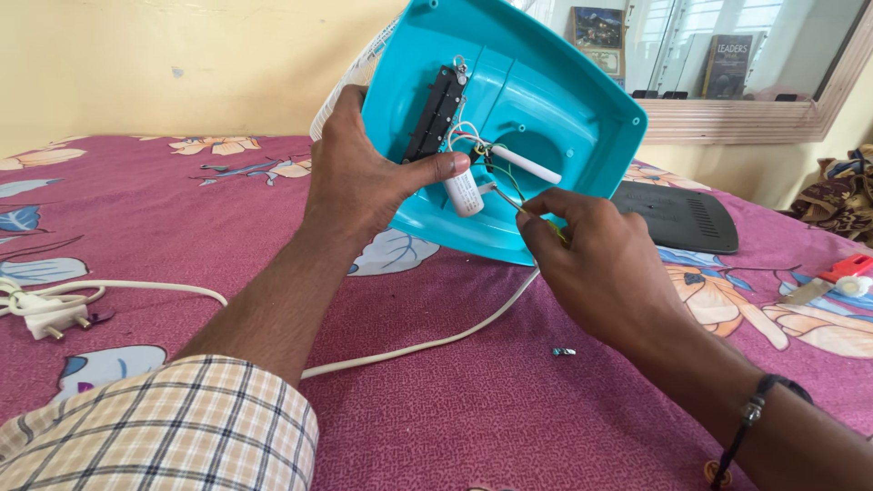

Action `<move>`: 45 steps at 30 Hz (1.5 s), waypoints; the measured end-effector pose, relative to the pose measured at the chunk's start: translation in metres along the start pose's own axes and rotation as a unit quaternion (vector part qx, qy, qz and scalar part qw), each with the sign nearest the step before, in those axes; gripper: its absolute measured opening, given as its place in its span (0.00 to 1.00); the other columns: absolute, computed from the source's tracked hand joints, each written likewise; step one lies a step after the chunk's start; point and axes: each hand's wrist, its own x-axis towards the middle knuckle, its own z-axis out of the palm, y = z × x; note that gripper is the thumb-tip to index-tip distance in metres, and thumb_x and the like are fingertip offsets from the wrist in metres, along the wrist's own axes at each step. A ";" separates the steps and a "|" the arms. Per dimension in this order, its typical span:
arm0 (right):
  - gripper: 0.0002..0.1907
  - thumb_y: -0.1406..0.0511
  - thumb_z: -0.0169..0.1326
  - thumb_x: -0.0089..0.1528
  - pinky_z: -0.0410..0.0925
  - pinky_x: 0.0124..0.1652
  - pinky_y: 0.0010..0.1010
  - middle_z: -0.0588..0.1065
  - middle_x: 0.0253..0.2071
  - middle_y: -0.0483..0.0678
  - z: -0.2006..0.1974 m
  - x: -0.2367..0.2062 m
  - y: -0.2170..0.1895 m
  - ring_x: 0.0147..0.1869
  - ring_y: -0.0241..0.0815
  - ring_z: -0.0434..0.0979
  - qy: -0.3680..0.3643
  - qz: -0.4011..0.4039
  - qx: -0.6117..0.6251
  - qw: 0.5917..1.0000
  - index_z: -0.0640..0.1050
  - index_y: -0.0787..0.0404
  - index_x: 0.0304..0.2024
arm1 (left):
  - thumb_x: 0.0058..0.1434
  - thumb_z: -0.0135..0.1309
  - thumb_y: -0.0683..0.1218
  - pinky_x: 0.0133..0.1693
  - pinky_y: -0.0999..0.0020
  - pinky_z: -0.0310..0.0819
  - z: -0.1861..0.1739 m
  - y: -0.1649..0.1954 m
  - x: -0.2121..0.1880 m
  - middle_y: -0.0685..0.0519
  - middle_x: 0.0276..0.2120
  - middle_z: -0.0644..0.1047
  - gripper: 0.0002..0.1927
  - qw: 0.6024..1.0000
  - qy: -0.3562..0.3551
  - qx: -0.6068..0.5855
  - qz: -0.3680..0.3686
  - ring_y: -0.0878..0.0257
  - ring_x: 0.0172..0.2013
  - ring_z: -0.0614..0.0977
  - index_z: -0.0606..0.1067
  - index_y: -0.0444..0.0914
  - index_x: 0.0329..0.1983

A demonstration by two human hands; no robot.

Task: The person works on the internal wiring of a teal electric fan base, using a screwdriver to tighten connections on a white capacitor and a black switch assembly. The fan remains disassembled throughout the clip.

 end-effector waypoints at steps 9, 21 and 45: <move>0.18 0.53 0.50 0.66 0.73 0.44 0.49 0.83 0.33 0.59 0.001 0.002 -0.004 0.39 0.58 0.86 -0.009 0.001 0.006 1.000 0.82 0.54 0.50 | 0.40 0.77 0.61 0.45 0.61 0.86 0.001 -0.001 -0.001 0.44 0.43 0.82 0.46 1.000 -0.001 -0.005 -0.001 0.56 0.44 0.88 0.68 0.34 0.55; 0.18 0.54 0.48 0.67 0.72 0.44 0.52 0.81 0.32 0.62 0.005 0.002 -0.005 0.38 0.61 0.84 -0.009 0.011 0.012 1.000 0.82 0.55 0.50 | 0.40 0.77 0.61 0.45 0.60 0.87 0.002 -0.002 -0.001 0.44 0.42 0.82 0.47 1.000 -0.005 0.006 -0.021 0.56 0.44 0.88 0.67 0.35 0.55; 0.19 0.54 0.41 0.72 0.42 0.17 0.33 0.51 0.16 0.39 0.013 0.000 -0.015 0.15 0.33 0.43 -0.147 0.216 0.370 0.892 0.75 0.61 0.48 | 0.39 0.78 0.61 0.45 0.61 0.86 0.000 0.007 -0.004 0.45 0.44 0.81 0.48 1.000 -0.021 0.010 -0.021 0.58 0.45 0.87 0.67 0.35 0.55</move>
